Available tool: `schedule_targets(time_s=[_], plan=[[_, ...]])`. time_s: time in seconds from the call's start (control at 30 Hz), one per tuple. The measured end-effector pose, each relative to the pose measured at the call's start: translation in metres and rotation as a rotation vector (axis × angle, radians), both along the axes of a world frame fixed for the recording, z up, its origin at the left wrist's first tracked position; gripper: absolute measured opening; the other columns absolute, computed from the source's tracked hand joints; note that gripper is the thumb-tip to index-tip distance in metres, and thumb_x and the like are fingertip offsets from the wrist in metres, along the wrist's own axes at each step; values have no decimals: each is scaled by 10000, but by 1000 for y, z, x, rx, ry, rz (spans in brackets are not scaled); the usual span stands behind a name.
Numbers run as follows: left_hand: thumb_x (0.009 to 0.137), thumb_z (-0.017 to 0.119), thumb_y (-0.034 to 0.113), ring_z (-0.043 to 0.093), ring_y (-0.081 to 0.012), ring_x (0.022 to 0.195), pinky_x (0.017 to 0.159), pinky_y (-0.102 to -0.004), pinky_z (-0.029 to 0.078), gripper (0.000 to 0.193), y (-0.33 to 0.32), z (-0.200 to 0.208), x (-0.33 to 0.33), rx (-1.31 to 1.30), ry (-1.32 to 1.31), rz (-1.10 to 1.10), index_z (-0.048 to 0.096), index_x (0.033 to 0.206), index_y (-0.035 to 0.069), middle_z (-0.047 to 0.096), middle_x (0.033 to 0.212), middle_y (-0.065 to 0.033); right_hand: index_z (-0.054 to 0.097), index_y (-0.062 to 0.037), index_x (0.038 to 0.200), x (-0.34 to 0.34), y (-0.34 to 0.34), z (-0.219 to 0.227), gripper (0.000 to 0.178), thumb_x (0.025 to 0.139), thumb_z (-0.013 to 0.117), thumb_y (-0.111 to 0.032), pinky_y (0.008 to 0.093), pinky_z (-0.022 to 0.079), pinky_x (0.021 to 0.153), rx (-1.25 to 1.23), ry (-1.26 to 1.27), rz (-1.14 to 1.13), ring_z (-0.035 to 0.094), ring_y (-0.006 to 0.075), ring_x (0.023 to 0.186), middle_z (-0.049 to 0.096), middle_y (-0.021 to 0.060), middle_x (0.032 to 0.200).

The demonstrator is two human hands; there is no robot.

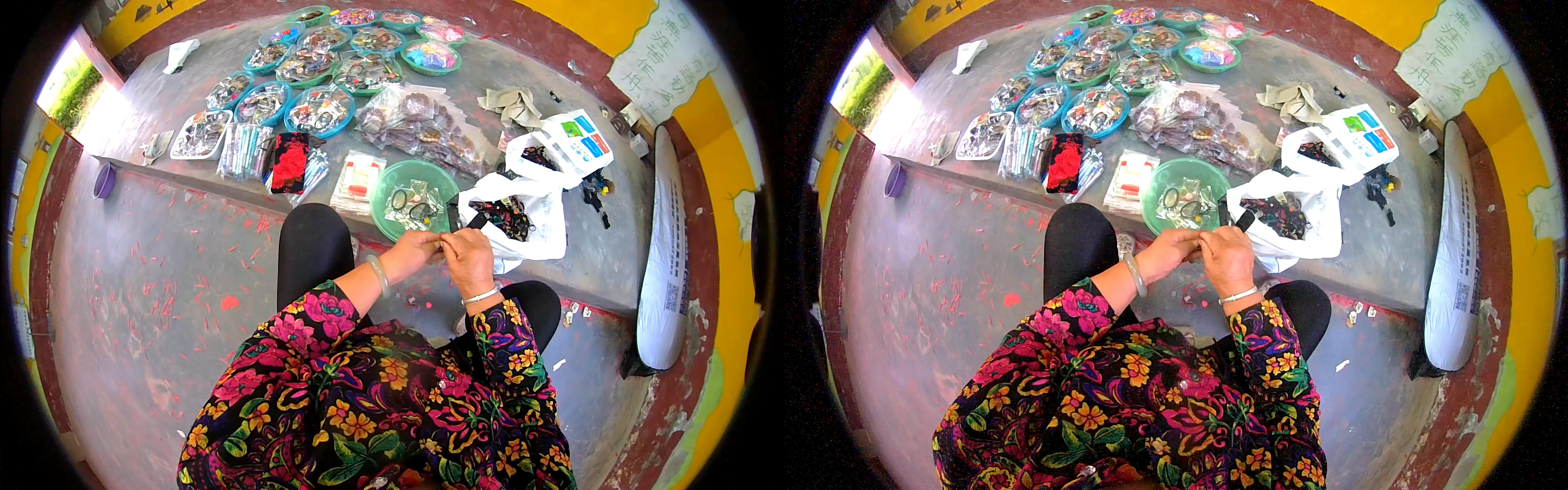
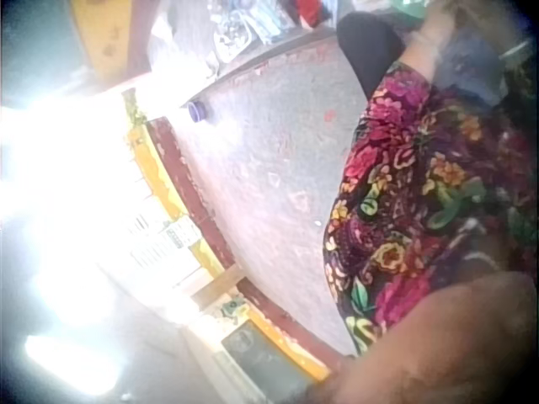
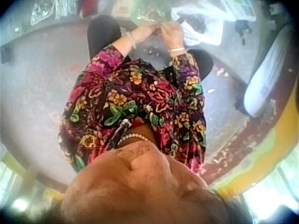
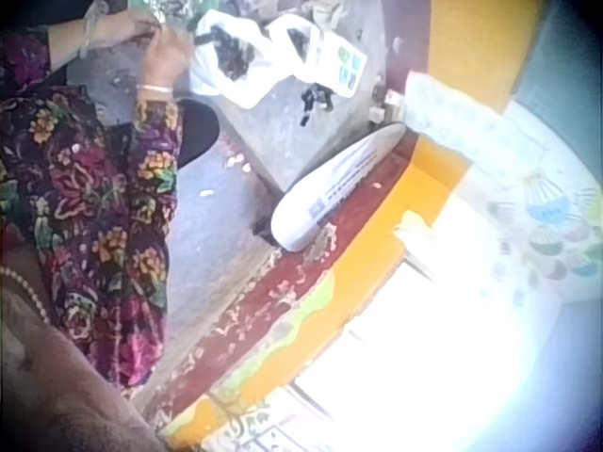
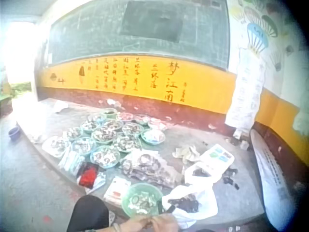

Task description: The person sits on the floor and repeatedly picks up small hair accessories from a white bag, places them into clear plastic bags, and sets the filled bags into a green bowl. The workspace includes various packaged items and a digital scale.

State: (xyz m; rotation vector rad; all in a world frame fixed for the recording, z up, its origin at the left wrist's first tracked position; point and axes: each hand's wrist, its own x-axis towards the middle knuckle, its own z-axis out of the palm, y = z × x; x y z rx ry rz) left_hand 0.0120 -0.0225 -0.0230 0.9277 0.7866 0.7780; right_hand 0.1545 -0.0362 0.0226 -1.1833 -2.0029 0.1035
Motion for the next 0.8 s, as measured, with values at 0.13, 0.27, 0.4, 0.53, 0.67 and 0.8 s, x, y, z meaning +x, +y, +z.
schedule_targets(time_s=[0.13, 0.27, 0.4, 0.53, 0.67, 0.8], plan=[[884, 463, 64, 529, -83, 797, 724, -224, 454, 201, -1, 3, 1, 78, 26, 0, 587, 1013, -27, 592, 881, -33, 606, -68, 728, 1, -2, 0, 50, 679, 610, -76, 364, 407, 588, 12, -71, -15, 513, 256, 651, 510, 58, 669], [879, 464, 50, 528, -88, 802, 737, -234, 456, 206, -1, 0, 0, 193, 111, -22, 577, 1035, -25, 597, 901, -39, 598, -77, 715, 0, -3, -1, 41, 679, 611, -91, 368, 403, 598, 13, -105, -35, 515, 251, 672, 512, 53, 672], [876, 460, 33, 532, -90, 799, 738, -236, 458, 198, 1, -5, -2, 315, 312, -72, 576, 1028, -17, 604, 887, -39, 559, -84, 667, 1, -3, -6, 48, 680, 595, -112, 364, 387, 589, 41, -204, -28, 507, 239, 670, 497, 48, 660], [861, 481, 37, 543, -111, 775, 715, -251, 458, 185, 1, -16, -1, 416, 372, -72, 571, 1014, -14, 614, 855, -74, 524, -92, 629, 1, -5, -7, 75, 682, 572, -115, 359, 374, 578, 51, -325, -31, 496, 233, 660, 483, 48, 651], [841, 513, 54, 553, -137, 764, 697, -278, 456, 191, 0, -11, -3, 495, 446, -83, 572, 1016, 5, 618, 846, -111, 518, -91, 621, 0, -7, -6, 81, 683, 566, -110, 364, 374, 581, 25, -324, -37, 492, 240, 663, 485, 54, 656], [837, 526, 75, 558, -148, 768, 701, -290, 455, 196, -1, -8, -3, 508, 445, -81, 575, 1018, 18, 622, 857, -119, 522, -82, 621, -1, -7, -6, 81, 668, 584, -106, 369, 376, 592, 1, -247, -41, 494, 247, 673, 486, 59, 661]])
